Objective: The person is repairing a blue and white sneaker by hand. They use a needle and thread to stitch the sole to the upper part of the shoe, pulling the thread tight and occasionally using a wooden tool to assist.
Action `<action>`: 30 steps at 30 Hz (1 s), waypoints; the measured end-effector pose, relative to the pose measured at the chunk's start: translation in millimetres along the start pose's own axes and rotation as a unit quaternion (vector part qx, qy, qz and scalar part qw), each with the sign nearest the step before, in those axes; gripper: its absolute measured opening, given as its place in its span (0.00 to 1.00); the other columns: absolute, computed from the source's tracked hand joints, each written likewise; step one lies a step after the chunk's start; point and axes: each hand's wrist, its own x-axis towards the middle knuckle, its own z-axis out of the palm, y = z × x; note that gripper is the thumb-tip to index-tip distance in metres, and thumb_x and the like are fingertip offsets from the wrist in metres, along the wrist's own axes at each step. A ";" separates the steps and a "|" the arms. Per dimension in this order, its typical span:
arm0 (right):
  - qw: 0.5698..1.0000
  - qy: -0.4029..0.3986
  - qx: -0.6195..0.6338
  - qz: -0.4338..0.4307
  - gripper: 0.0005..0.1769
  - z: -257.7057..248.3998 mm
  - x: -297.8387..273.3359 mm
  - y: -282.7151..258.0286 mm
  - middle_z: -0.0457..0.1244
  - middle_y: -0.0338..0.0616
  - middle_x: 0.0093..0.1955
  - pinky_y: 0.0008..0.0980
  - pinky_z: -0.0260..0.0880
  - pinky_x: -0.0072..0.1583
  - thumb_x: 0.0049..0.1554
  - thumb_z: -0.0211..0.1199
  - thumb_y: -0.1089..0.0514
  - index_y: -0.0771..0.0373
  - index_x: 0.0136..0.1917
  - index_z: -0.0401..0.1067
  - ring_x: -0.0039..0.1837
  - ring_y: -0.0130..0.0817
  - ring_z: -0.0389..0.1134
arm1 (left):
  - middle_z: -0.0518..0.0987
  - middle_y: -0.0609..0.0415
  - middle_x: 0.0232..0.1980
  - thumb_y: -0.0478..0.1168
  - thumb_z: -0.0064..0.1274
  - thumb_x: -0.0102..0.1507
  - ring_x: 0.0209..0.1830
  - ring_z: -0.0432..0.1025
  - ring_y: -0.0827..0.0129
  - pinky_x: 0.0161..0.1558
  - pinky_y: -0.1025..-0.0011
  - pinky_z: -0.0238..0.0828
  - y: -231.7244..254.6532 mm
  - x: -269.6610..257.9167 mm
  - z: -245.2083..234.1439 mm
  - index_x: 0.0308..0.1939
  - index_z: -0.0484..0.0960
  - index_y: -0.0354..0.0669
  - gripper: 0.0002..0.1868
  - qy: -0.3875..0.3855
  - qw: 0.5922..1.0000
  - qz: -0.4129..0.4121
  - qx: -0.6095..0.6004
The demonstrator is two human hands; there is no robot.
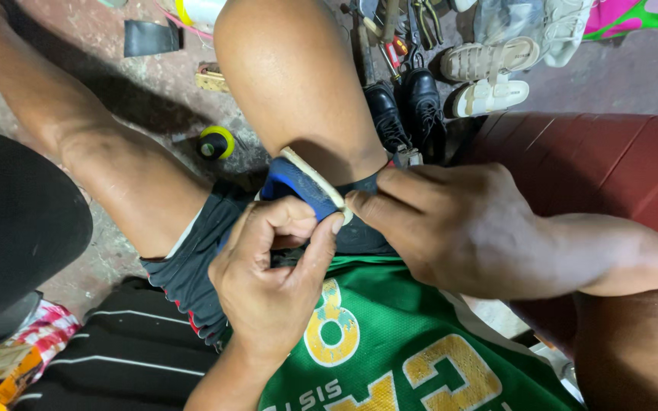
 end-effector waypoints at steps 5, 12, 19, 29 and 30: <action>0.999 -0.030 -0.013 0.001 0.19 -5.3 2.3 7.4 0.64 0.43 0.43 0.35 0.71 0.37 0.42 0.64 0.66 0.67 0.50 0.73 0.40 0.36 0.71 | 0.82 0.54 0.38 0.29 0.69 0.60 0.33 0.79 0.77 0.38 0.78 0.75 -2.6 6.2 4.8 0.41 0.81 0.35 0.11 -0.023 0.999 0.024 -0.002; 0.999 -0.031 0.024 -0.001 0.10 -2.2 16.6 17.9 0.63 0.42 0.39 0.36 0.68 0.33 0.49 0.65 0.65 0.65 0.47 0.71 0.38 0.37 0.71 | 0.81 0.53 0.37 0.30 0.70 0.59 0.31 0.78 0.75 0.38 0.77 0.76 -2.3 11.1 5.4 0.39 0.79 0.35 0.12 -0.017 1.000 0.013 0.010; 0.998 -0.064 -0.005 -0.007 0.07 -3.6 33.7 18.4 0.61 0.43 0.33 0.38 0.65 0.30 0.51 0.64 0.63 0.63 0.39 0.67 0.33 0.40 0.69 | 0.81 0.52 0.39 0.31 0.69 0.61 0.35 0.78 0.72 0.41 0.75 0.77 -2.3 14.3 4.9 0.41 0.79 0.36 0.12 -0.005 1.000 0.017 0.020; 0.997 -0.057 -0.049 -0.020 0.07 9.1 48.9 15.4 0.61 0.43 0.32 0.36 0.62 0.27 0.51 0.63 0.61 0.64 0.40 0.66 0.30 0.36 0.68 | 0.81 0.53 0.39 0.30 0.68 0.63 0.35 0.78 0.75 0.41 0.77 0.77 -7.1 16.7 6.0 0.41 0.78 0.35 0.12 0.006 1.000 -0.010 0.015; 0.996 -0.069 -0.051 -0.021 0.07 8.2 48.7 15.6 0.61 0.43 0.32 0.36 0.62 0.26 0.50 0.63 0.61 0.64 0.39 0.66 0.30 0.36 0.68 | 0.81 0.53 0.39 0.30 0.68 0.62 0.35 0.78 0.76 0.41 0.77 0.77 -8.7 18.1 5.6 0.42 0.79 0.35 0.12 0.000 1.000 -0.005 0.004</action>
